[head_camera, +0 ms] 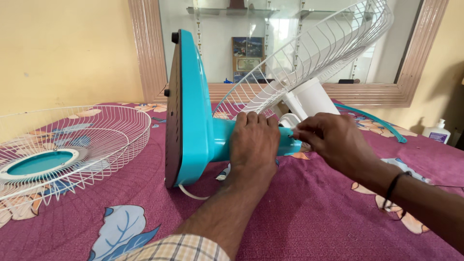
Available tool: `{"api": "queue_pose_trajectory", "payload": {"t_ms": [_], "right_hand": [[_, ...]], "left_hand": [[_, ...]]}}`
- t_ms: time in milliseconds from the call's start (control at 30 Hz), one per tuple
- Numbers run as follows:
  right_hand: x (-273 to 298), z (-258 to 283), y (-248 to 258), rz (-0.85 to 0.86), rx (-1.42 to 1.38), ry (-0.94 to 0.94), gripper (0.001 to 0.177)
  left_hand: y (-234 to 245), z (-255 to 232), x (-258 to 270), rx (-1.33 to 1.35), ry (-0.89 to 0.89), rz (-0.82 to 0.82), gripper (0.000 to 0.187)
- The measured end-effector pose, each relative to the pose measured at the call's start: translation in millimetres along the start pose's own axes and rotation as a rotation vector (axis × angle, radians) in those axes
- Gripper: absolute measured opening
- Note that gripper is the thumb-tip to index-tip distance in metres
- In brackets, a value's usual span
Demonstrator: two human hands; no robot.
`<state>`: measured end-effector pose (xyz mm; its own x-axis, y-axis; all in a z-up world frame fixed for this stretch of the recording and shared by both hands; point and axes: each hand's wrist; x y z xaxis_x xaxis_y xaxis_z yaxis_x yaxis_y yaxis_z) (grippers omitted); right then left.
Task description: The person uses a screwdriver to remove screws from the back cover of a teal and white electric fan. They then detach the back cover and remove the oscillation rod from the motor housing.
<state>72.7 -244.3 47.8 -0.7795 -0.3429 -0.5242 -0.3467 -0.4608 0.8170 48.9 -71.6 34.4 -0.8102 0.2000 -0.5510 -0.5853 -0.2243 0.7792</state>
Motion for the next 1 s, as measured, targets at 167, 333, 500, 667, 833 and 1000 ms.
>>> {"api": "queue_pose_trajectory", "payload": {"t_ms": [167,333,500,667,833,1000], "right_hand": [[-12.2,-8.0,-3.5,0.131,-0.700,-0.392,0.024],[-22.6,-15.1,-15.6,0.208,-1.209,-0.553,0.025],[-5.8,-9.2,-9.6,0.242,-1.112,-0.548,0.029],[16.7,1.3,0.1,-0.015,-0.239,-0.153,0.039],[20.3,8.2,-1.0,-0.010,0.122,0.272,0.032],[8.1,19.5,-0.9,0.018,0.158,0.047,0.026]], "left_hand": [[4.1,0.5,-1.4,-0.004,0.004,0.051,0.056],[2.3,1.8,1.4,0.003,0.005,0.022,0.054],[1.7,1.9,1.4,0.026,-0.001,0.004,0.053],[-0.3,2.3,2.0,0.018,-0.008,-0.007,0.049],[-1.5,1.2,0.7,0.015,-0.002,0.005,0.050],[-0.4,0.4,0.3,0.019,0.013,-0.015,0.049]]}}
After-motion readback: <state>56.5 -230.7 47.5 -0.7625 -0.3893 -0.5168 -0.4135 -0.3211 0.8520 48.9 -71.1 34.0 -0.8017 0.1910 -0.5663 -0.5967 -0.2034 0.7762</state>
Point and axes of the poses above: each hand's wrist, its own x-axis away from the middle knuckle, its own y-axis out of the back of the hand, z = x × y, and after that the axes turned 9 degrees about z, right-handed
